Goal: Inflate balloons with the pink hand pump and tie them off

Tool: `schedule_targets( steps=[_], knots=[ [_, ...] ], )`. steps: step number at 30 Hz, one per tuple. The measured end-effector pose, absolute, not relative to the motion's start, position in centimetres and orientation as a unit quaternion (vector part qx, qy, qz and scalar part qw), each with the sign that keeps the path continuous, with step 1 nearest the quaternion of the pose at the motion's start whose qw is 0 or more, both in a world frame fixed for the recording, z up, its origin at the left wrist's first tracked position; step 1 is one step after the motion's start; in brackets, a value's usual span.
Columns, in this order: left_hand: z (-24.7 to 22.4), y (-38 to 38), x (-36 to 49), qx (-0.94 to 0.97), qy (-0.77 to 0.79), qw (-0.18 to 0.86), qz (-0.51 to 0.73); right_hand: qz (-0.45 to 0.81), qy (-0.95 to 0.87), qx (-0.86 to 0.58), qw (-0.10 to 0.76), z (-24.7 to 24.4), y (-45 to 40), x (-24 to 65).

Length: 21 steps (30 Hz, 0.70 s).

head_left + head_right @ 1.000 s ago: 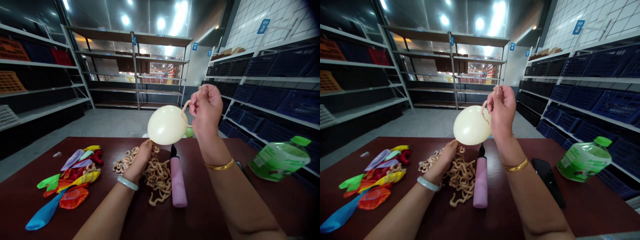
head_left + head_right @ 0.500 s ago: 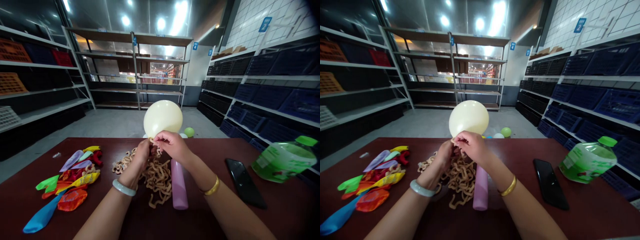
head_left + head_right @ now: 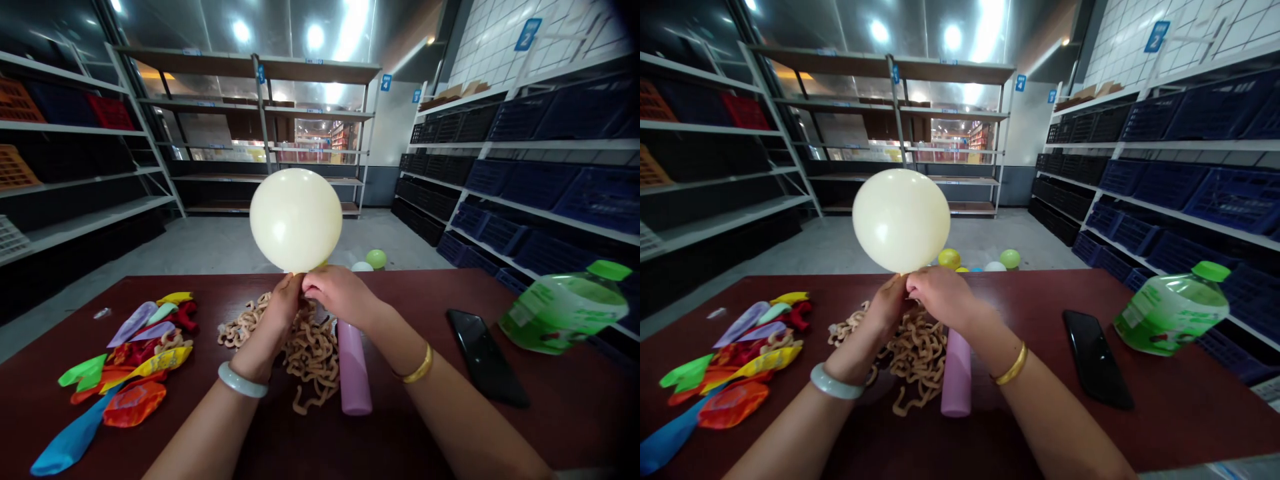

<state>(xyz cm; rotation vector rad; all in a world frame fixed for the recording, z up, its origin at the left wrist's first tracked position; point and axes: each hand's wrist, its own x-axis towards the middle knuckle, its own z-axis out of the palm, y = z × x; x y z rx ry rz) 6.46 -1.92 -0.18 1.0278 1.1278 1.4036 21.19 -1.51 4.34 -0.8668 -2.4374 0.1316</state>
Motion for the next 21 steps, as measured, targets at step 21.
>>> schedule_targets(
  steps=[21],
  knots=[
    [-0.2, -2.3, 7.4, 0.386, 0.462, 0.546, 0.583, 0.153, -0.825, -0.375, 0.395, 5.6, -2.2, 21.6]
  ],
)
